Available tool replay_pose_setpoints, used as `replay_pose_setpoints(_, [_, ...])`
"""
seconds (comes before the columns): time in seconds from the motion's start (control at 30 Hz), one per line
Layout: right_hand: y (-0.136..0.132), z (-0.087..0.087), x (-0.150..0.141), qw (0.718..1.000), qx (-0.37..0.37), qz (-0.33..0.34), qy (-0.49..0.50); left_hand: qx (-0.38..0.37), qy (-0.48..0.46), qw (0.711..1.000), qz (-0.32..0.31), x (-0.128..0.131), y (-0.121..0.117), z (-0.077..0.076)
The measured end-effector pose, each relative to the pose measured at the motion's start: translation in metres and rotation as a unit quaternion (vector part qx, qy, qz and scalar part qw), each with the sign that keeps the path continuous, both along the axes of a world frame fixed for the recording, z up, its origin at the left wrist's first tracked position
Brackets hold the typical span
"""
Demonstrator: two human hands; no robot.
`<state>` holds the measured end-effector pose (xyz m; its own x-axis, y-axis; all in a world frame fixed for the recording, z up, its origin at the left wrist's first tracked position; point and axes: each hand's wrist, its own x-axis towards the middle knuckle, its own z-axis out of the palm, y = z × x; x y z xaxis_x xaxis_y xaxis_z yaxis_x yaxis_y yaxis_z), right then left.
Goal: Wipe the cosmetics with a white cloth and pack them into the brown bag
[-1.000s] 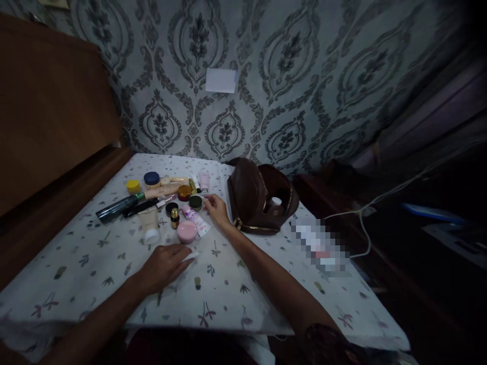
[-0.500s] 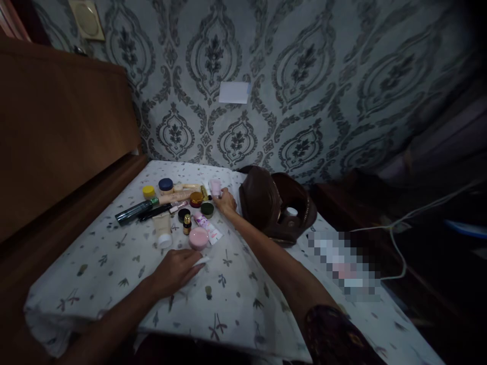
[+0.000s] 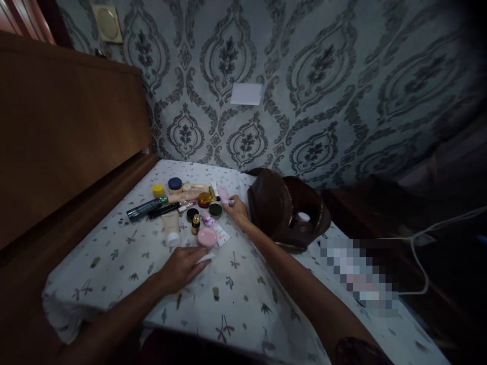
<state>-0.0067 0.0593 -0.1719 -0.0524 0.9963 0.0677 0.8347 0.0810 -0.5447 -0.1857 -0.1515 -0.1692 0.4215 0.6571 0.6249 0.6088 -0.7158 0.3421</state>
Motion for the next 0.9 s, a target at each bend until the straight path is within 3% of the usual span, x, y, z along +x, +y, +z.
replay_pose_setpoints(0.1, [0.0,-0.001,0.001,1.0,-0.001,0.009,-0.006,-0.034,-0.078,0.996,0.024,-0.007,-0.002,0.01])
replay_pose_setpoints(0.2, [-0.001,-0.001,0.003,1.0,-0.005,0.022,-0.016,-0.084,-0.173,0.977,0.09,-0.019,0.002,0.022])
replay_pose_setpoints(0.33, [-0.001,0.002,0.007,0.998,-0.016,0.04,-0.037,-0.128,-0.341,0.908,0.205,-0.048,0.024,0.036])
replay_pose_setpoints(0.43, [0.002,0.006,0.008,0.997,-0.023,0.045,-0.061,-0.082,-0.439,0.845,0.293,-0.073,0.047,0.036])
replay_pose_setpoints(0.5, [0.005,0.01,0.007,0.996,-0.019,0.048,-0.079,-0.051,-0.459,0.826,0.321,-0.087,0.058,0.031])
replay_pose_setpoints(0.67, [0.019,0.016,-0.002,0.993,-0.01,0.047,-0.108,-0.043,-0.466,0.818,0.333,-0.105,0.062,0.015])
replay_pose_setpoints(0.9, [0.024,0.018,-0.011,0.991,-0.005,0.039,-0.13,-0.025,-0.479,0.809,0.339,-0.116,0.059,0.015])
